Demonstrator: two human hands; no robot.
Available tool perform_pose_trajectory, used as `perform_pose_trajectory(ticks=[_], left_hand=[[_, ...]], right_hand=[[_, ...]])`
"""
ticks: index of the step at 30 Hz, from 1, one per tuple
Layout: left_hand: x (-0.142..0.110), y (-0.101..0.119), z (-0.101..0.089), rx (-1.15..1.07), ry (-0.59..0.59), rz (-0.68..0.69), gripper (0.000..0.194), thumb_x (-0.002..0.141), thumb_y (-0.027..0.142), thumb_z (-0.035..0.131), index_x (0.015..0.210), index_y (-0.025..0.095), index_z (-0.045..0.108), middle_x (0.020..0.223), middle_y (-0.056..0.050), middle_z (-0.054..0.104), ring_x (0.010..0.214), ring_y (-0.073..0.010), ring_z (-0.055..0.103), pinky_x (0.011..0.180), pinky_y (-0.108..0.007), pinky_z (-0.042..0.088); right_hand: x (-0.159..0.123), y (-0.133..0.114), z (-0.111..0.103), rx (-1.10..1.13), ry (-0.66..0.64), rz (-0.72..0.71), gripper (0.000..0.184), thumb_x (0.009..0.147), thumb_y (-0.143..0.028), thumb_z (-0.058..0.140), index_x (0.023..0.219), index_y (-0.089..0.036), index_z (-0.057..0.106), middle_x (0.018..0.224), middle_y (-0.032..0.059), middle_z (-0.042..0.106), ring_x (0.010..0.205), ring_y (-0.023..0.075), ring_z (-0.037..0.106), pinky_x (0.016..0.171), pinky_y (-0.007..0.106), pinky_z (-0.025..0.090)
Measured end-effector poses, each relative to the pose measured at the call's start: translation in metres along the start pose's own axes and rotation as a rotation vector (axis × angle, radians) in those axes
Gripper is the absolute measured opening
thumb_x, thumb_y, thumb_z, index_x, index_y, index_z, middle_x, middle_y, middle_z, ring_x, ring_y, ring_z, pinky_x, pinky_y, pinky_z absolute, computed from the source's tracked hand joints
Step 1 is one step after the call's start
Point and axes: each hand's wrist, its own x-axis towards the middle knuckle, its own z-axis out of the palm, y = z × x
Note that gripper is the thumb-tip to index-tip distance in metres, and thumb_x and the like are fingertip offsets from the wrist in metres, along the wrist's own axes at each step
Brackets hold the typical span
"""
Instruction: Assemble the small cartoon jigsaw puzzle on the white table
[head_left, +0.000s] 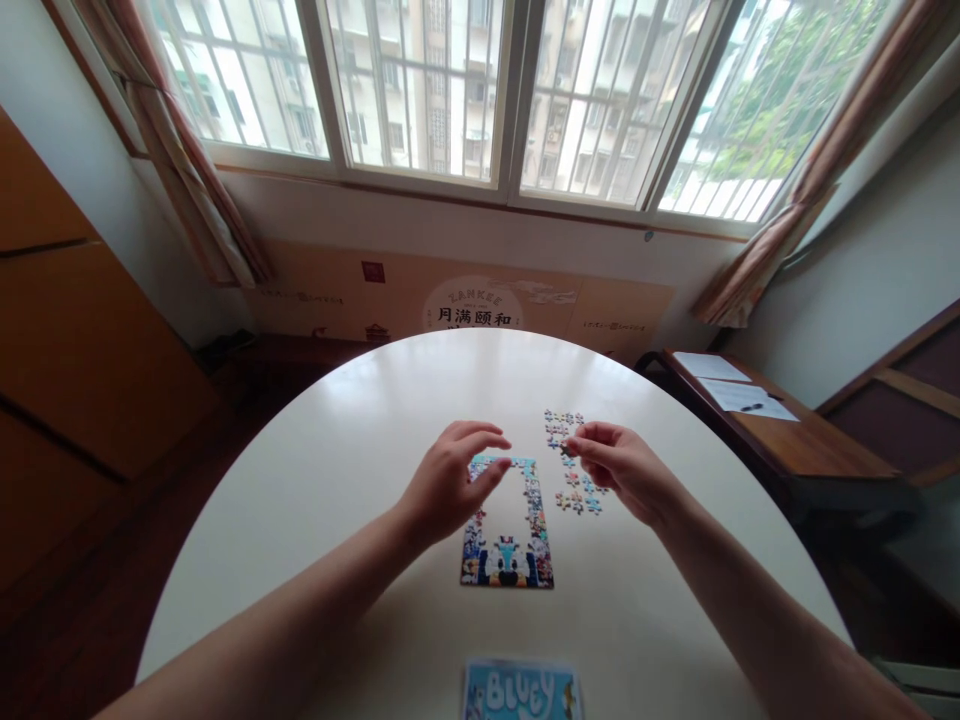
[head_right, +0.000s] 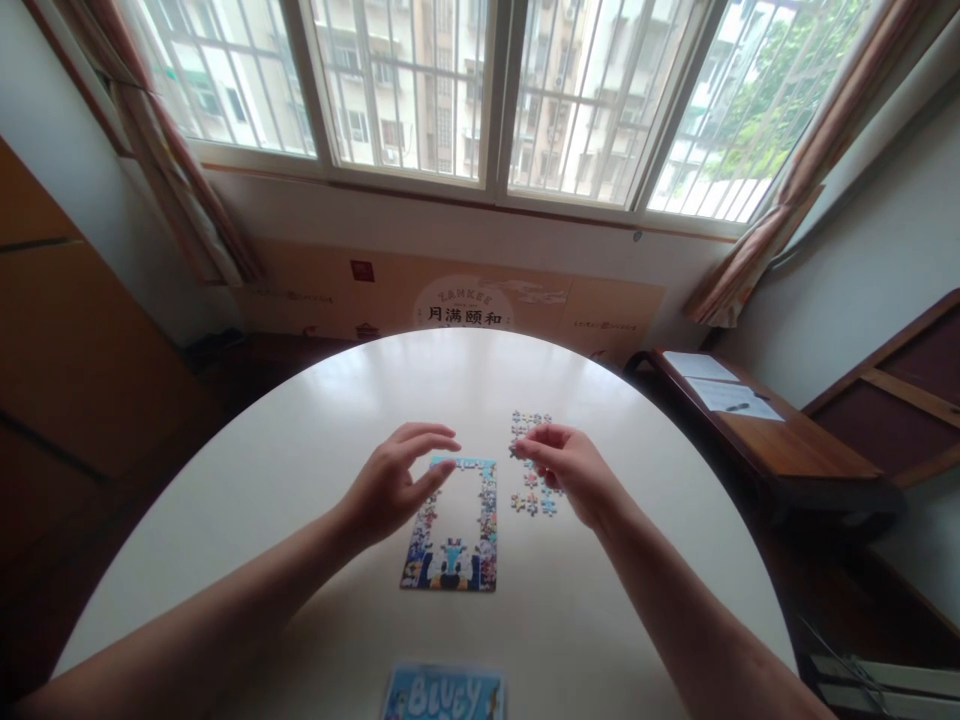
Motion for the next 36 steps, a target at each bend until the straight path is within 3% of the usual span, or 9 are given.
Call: perform_pose_trajectory(ticks=[4, 8, 12, 17, 24, 26, 28, 33, 36], left_hand=[[-0.003, 0.015, 0.002, -0.073, 0.015, 0.078, 0.023, 0.085, 0.029, 0.074, 0.106, 0.02, 0.07, 0.106, -0.008, 0.072, 0.102, -0.024, 0.065, 0.09, -0.045, 0.056], [-0.003, 0.015, 0.001, -0.101, 0.063, 0.111, 0.017, 0.084, 0.026, 0.076, 0.099, 0.019, 0.073, 0.1, -0.008, 0.073, 0.094, -0.0231, 0.067, 0.08, -0.04, 0.059], [-0.001, 0.012, -0.001, -0.117, 0.079, 0.145, 0.005, 0.086, 0.023, 0.072, 0.09, 0.02, 0.075, 0.092, -0.007, 0.075, 0.087, -0.0215, 0.068, 0.08, -0.039, 0.059], [0.001, 0.009, -0.001, -0.145, 0.079, 0.152, 0.007, 0.089, 0.021, 0.069, 0.088, 0.02, 0.076, 0.087, -0.006, 0.075, 0.082, -0.0194, 0.069, 0.076, -0.035, 0.06], [0.001, 0.008, -0.003, -0.149, 0.04, 0.143, 0.009, 0.091, 0.02, 0.066, 0.087, 0.019, 0.074, 0.089, -0.006, 0.074, 0.084, -0.0186, 0.068, 0.077, -0.033, 0.058], [0.002, 0.007, -0.003, -0.146, 0.03, 0.146, 0.009, 0.091, 0.02, 0.066, 0.087, 0.019, 0.074, 0.089, -0.006, 0.074, 0.084, -0.0187, 0.068, 0.077, -0.033, 0.058], [0.002, 0.005, -0.004, -0.147, 0.015, 0.139, 0.009, 0.091, 0.019, 0.066, 0.087, 0.019, 0.074, 0.09, -0.006, 0.074, 0.085, -0.0187, 0.068, 0.077, -0.033, 0.058], [0.001, -0.002, 0.0, -0.187, -0.061, 0.09, 0.008, 0.09, 0.019, 0.066, 0.088, 0.02, 0.074, 0.089, -0.005, 0.073, 0.083, -0.0177, 0.067, 0.075, -0.031, 0.057], [0.001, -0.006, 0.002, -0.223, -0.116, 0.063, 0.008, 0.09, 0.019, 0.066, 0.087, 0.02, 0.074, 0.088, -0.004, 0.073, 0.082, -0.0169, 0.067, 0.075, -0.03, 0.056]], right_hand=[[-0.016, 0.006, 0.036, 0.238, -0.106, 0.074, 0.037, 0.064, -0.041, 0.09, 0.075, -0.016, 0.064, 0.071, -0.0007, 0.063, 0.045, 0.0021, 0.032, 0.042, 0.02, 0.011], [-0.025, 0.008, 0.053, 0.361, -0.142, 0.177, 0.038, 0.063, -0.038, 0.091, 0.075, -0.016, 0.063, 0.073, -0.0006, 0.064, 0.045, 0.0009, 0.031, 0.04, 0.018, 0.01], [-0.025, 0.009, 0.052, 0.382, -0.183, 0.255, 0.035, 0.064, -0.035, 0.091, 0.077, -0.016, 0.064, 0.077, 0.0004, 0.066, 0.046, 0.001, 0.034, 0.039, 0.015, 0.014], [-0.023, 0.011, 0.048, 0.374, -0.221, 0.342, 0.033, 0.065, -0.033, 0.09, 0.082, -0.017, 0.067, 0.082, 0.0027, 0.069, 0.049, 0.0024, 0.04, 0.039, 0.014, 0.02], [-0.023, 0.01, 0.046, 0.285, -0.265, 0.32, 0.035, 0.064, -0.037, 0.091, 0.081, -0.018, 0.068, 0.086, 0.0037, 0.07, 0.053, 0.0039, 0.045, 0.04, 0.014, 0.02], [-0.022, 0.01, 0.043, 0.189, -0.263, 0.257, 0.034, 0.067, -0.041, 0.088, 0.081, -0.018, 0.068, 0.085, 0.0039, 0.07, 0.054, 0.0051, 0.046, 0.04, 0.015, 0.02], [-0.02, 0.011, 0.039, 0.018, -0.237, 0.107, 0.03, 0.073, -0.043, 0.084, 0.083, -0.019, 0.07, 0.082, 0.0038, 0.069, 0.056, 0.0076, 0.049, 0.04, 0.017, 0.025], [-0.02, 0.016, 0.031, -0.536, -0.129, -0.57, 0.012, 0.087, -0.031, 0.07, 0.097, -0.025, 0.073, 0.096, 0.0055, 0.073, 0.068, 0.0143, 0.06, 0.054, 0.027, 0.049], [-0.021, 0.017, 0.031, -0.694, -0.186, -0.801, 0.014, 0.093, -0.024, 0.063, 0.098, -0.027, 0.075, 0.102, 0.0052, 0.076, 0.084, 0.0187, 0.069, 0.072, 0.034, 0.058]])
